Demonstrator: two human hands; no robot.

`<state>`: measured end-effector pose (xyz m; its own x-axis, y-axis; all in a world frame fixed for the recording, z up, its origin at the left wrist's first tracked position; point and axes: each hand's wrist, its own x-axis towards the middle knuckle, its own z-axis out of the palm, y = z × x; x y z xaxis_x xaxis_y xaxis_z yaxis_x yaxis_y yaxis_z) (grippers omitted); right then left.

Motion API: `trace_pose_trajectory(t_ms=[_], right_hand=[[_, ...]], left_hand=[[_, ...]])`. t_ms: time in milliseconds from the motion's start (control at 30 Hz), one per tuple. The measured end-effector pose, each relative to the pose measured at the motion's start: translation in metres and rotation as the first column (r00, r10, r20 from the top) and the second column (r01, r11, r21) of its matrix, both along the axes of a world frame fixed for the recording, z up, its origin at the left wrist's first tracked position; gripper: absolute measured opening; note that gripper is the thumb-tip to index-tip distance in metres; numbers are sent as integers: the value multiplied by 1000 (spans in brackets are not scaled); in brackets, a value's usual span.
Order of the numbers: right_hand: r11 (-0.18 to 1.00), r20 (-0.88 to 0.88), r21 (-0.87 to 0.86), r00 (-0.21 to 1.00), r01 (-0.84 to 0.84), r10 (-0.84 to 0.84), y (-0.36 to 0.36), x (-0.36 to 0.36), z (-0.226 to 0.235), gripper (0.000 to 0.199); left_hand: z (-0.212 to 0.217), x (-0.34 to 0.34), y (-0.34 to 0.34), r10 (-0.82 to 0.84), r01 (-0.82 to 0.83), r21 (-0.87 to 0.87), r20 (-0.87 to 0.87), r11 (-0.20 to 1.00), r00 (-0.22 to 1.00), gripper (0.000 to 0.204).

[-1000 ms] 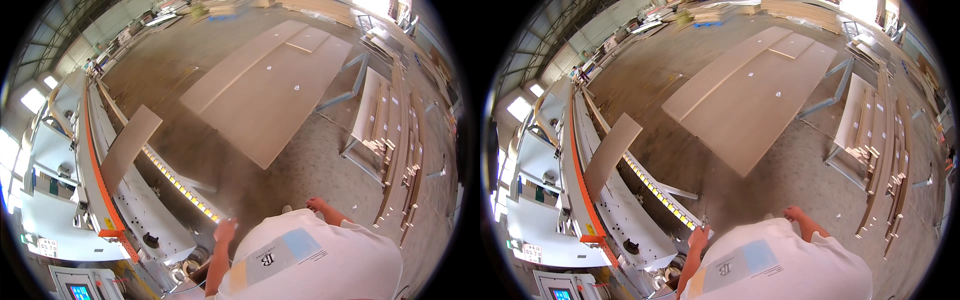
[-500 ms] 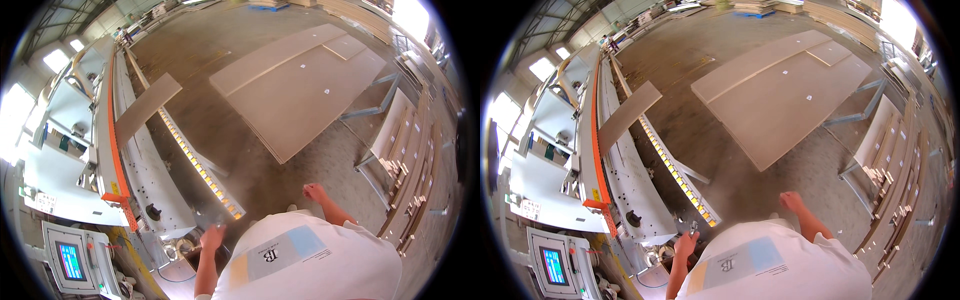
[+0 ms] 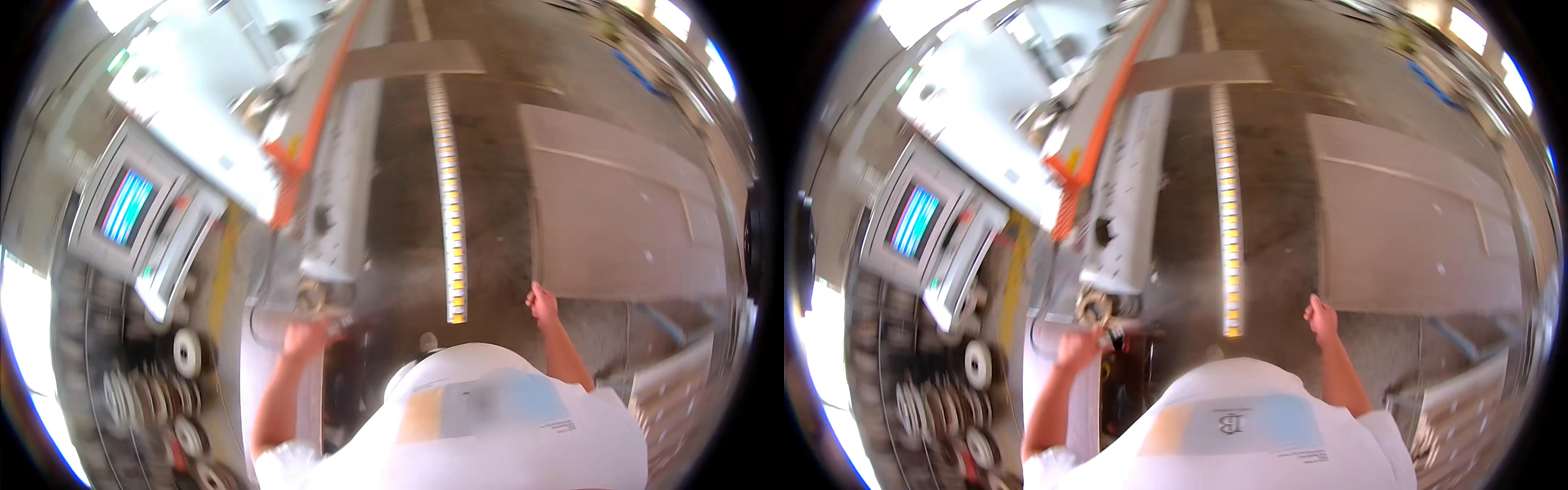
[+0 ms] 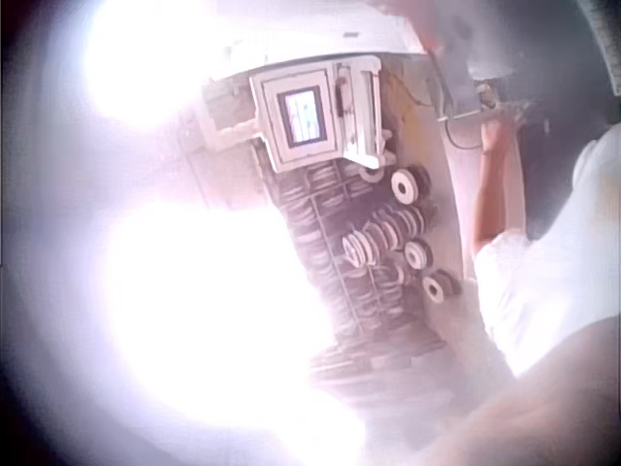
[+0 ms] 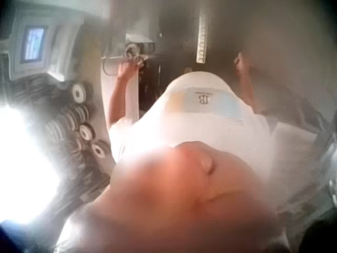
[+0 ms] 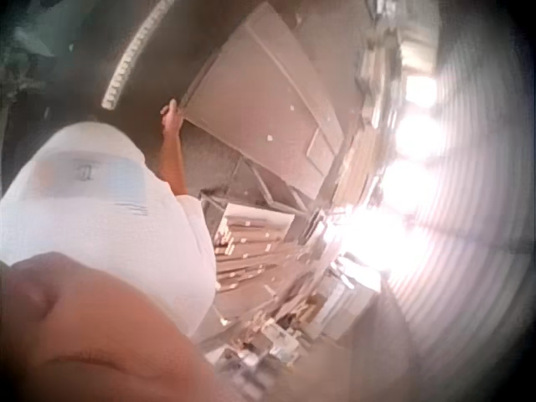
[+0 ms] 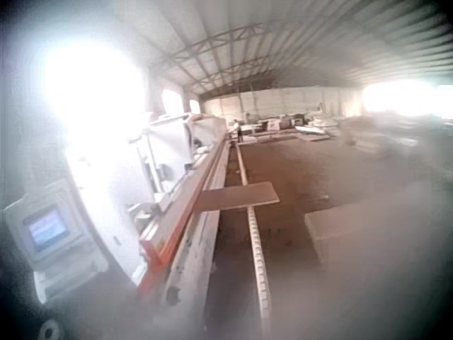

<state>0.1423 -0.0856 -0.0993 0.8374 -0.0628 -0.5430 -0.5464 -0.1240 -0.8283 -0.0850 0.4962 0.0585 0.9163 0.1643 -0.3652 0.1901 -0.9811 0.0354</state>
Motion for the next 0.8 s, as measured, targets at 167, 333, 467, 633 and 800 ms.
trace_pose_trajectory(t_ms=[167, 333, 467, 633, 800], right_hand=[[937, -29, -158, 950, -312, 312, 29, -29, -52, 51], [817, -140, -308, 873, -487, 468, 23, -57, -58, 44], [804, -222, -386, 891, -453, 396, 4, -75, -31, 40], [905, -288, -321, 940, -277, 185, -41, -105, -33, 33], [712, -181, -569, 907, -412, 380, -128, -194, -62, 26]], left_hand=[[6, -38, 158, 47, -266, 298, 581, 917, 812, 21], [15, -19, 228, 516, -501, -316, 790, 806, 330, 19], [-11, 36, 284, 696, -282, -646, 706, 709, 133, 18], [-68, 105, 384, 657, -428, -617, 751, 660, -68, 24], [-111, 171, 391, 636, -692, -277, 695, 667, 334, 51]])
